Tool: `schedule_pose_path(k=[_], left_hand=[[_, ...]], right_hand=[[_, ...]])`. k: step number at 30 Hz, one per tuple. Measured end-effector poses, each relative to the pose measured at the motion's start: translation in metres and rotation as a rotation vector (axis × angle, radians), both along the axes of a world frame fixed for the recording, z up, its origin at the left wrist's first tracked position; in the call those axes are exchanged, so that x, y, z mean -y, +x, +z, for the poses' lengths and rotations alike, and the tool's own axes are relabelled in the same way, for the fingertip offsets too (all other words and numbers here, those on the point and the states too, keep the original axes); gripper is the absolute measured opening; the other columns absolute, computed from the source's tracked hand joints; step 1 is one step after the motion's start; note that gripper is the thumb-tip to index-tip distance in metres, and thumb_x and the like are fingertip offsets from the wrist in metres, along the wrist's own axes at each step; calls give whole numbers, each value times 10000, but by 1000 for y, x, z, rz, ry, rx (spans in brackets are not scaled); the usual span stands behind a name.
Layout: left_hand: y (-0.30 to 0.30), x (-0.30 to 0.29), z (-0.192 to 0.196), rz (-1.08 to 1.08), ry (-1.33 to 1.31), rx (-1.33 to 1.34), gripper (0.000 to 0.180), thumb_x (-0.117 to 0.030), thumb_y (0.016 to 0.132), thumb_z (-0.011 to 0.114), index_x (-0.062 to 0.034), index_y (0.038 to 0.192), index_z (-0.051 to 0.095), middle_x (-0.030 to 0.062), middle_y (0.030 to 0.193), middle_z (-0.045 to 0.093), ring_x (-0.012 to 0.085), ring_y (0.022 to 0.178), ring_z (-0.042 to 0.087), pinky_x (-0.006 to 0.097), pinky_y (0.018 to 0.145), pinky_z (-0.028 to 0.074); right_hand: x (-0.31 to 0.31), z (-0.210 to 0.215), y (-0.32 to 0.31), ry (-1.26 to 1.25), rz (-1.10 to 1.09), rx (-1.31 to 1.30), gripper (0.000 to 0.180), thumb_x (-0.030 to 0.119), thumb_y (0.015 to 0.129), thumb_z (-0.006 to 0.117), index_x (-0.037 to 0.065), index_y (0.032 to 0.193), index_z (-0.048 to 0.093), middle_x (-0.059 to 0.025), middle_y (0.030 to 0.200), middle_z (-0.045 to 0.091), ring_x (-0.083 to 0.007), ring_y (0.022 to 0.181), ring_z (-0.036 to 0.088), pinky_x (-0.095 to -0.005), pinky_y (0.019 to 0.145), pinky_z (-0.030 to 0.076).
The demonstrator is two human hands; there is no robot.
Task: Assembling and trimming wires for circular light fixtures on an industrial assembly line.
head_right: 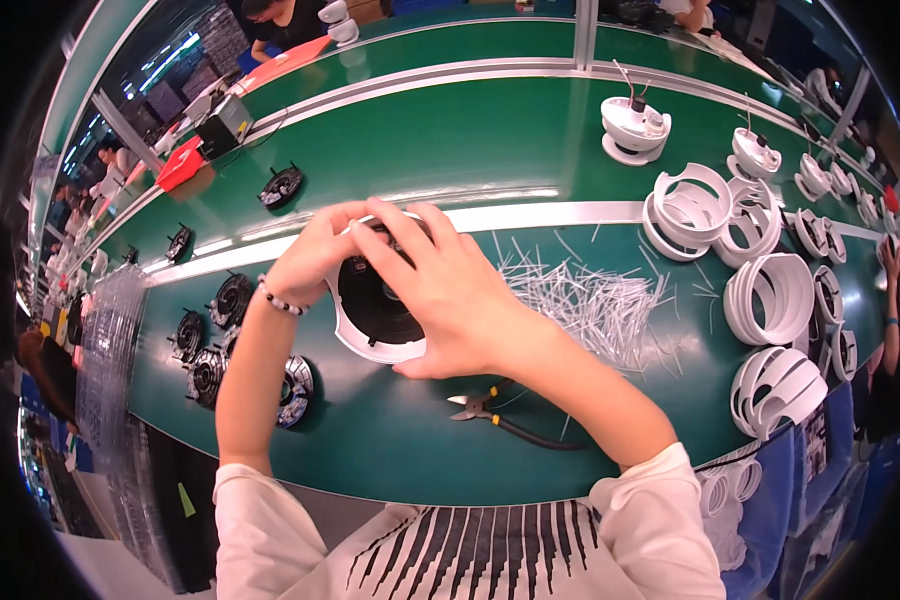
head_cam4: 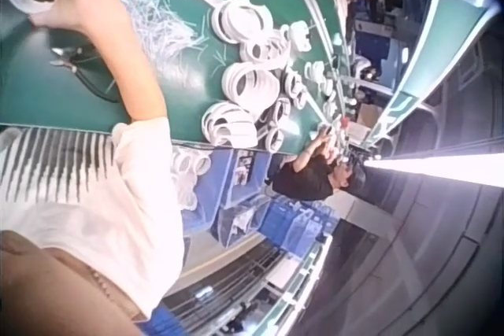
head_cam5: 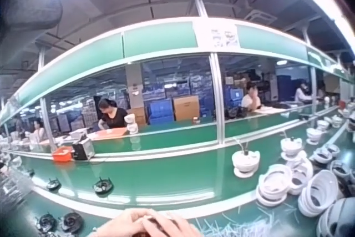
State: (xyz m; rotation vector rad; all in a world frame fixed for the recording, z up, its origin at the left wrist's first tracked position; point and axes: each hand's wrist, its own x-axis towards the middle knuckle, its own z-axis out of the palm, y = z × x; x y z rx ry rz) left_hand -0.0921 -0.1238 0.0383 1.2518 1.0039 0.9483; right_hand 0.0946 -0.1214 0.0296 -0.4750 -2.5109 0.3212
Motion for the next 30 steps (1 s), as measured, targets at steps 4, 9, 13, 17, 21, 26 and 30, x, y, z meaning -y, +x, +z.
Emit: schedule_pose_path(k=[4,9,13,17,21,26,30], left_hand=[[24,12,-28,13,-223,889,456,-382,876,316,-46,1136,482,111,1049,560,229,942,543,360,826,441],[56,14,-60,188,-99,1120,629,-569,836,292,-58,1178,430,112,1128,492,226,1018,494,372,889,409],[60,4,-69,97,-54,1102,641,-567,816,340,-45,1179,422,126,1117,503,237,1011,504,367,867,430],[58,-1,-72,48,-99,1130,595,-516,820,376,-36,1168,432,133,1101,517,242,1005,509,373,873,423],[61,-1,-70,59,-100,1156,591,-524,823,367,-42,1158,442,126,1089,521,246,994,511,385,861,426],[62,2,-67,120,-155,1113,542,-499,824,366,-59,1125,469,111,1049,533,241,963,516,387,840,436],[61,-2,-67,295,-163,1031,442,-389,837,334,-40,1044,511,100,977,565,205,886,543,345,766,467]], right_hand=[[-7,-11,2,22,-109,-294,1059,268,403,755,4,1284,229,-208,1261,275,-399,1103,323,-433,904,335],[-8,-18,4,-153,-174,-304,1125,379,457,780,-61,1292,168,-253,1279,260,-396,1170,282,-431,970,245],[-13,-18,12,-156,-243,-284,1148,390,443,790,-67,1291,166,-250,1266,275,-390,1170,282,-427,971,243],[-15,-14,18,-215,-252,-315,1171,381,419,806,-63,1294,167,-240,1262,294,-367,1170,300,-417,970,253],[-20,-13,24,-272,-232,-365,1181,371,407,820,-44,1305,175,-227,1256,329,-334,1174,332,-392,964,281],[-24,-13,25,-458,-166,-377,1171,402,429,803,-95,1276,166,-258,1251,296,-376,1149,304,-435,967,259],[-20,-18,15,-230,-251,-240,1113,378,427,808,-37,1286,234,-214,1269,314,-349,1173,312,-403,960,281]])
